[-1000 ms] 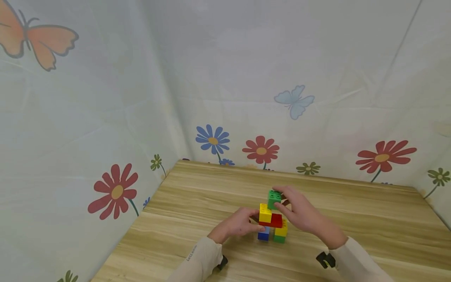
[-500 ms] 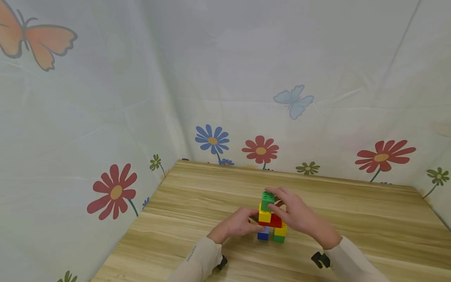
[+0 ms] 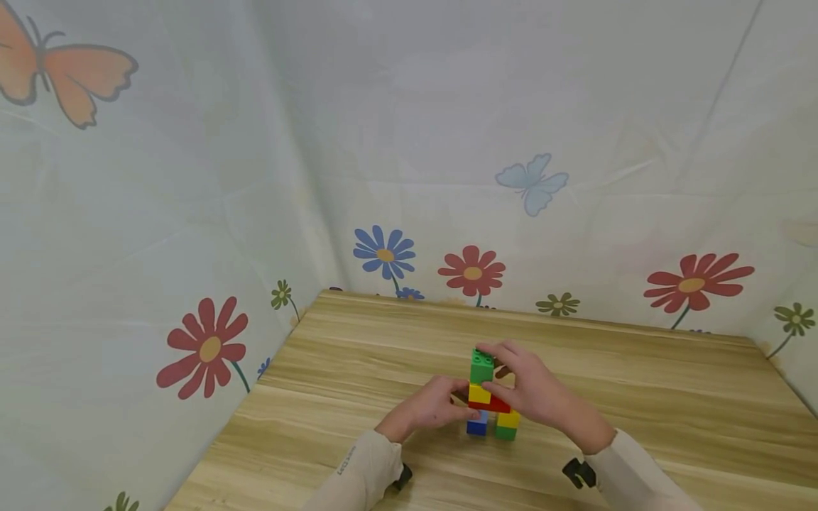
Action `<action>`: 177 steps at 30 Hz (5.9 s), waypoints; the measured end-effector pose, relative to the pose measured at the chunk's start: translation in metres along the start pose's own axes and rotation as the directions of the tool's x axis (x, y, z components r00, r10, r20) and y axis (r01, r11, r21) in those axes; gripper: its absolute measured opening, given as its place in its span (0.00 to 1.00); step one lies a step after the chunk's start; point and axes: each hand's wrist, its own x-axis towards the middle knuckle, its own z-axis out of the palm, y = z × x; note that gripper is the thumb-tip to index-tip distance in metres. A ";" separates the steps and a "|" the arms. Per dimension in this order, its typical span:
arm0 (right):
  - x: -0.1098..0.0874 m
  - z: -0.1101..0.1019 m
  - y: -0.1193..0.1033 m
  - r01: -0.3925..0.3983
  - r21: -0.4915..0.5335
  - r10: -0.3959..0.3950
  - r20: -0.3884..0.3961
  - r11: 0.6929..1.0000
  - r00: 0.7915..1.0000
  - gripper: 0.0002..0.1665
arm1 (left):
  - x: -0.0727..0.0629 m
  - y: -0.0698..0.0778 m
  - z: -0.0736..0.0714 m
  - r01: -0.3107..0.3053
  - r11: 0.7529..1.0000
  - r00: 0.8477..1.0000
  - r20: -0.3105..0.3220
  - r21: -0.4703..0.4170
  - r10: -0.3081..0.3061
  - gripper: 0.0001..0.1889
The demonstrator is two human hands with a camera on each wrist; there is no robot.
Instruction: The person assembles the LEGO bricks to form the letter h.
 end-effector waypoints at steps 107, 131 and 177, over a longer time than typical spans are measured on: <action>-0.019 0.014 0.004 -0.135 -0.028 0.135 -0.010 0.990 0.991 0.46 | -0.004 0.002 -0.002 -0.013 0.999 1.000 0.012 0.031 0.013 0.17; -0.066 0.016 0.046 -0.208 -0.086 0.219 0.158 0.974 0.963 0.26 | -0.003 0.005 0.000 0.030 0.999 1.000 0.009 -0.013 -0.030 0.16; -0.035 0.036 0.056 -0.499 0.075 0.493 0.086 0.863 0.866 0.27 | 0.017 0.023 0.014 0.236 0.965 0.971 -0.059 0.111 -0.231 0.21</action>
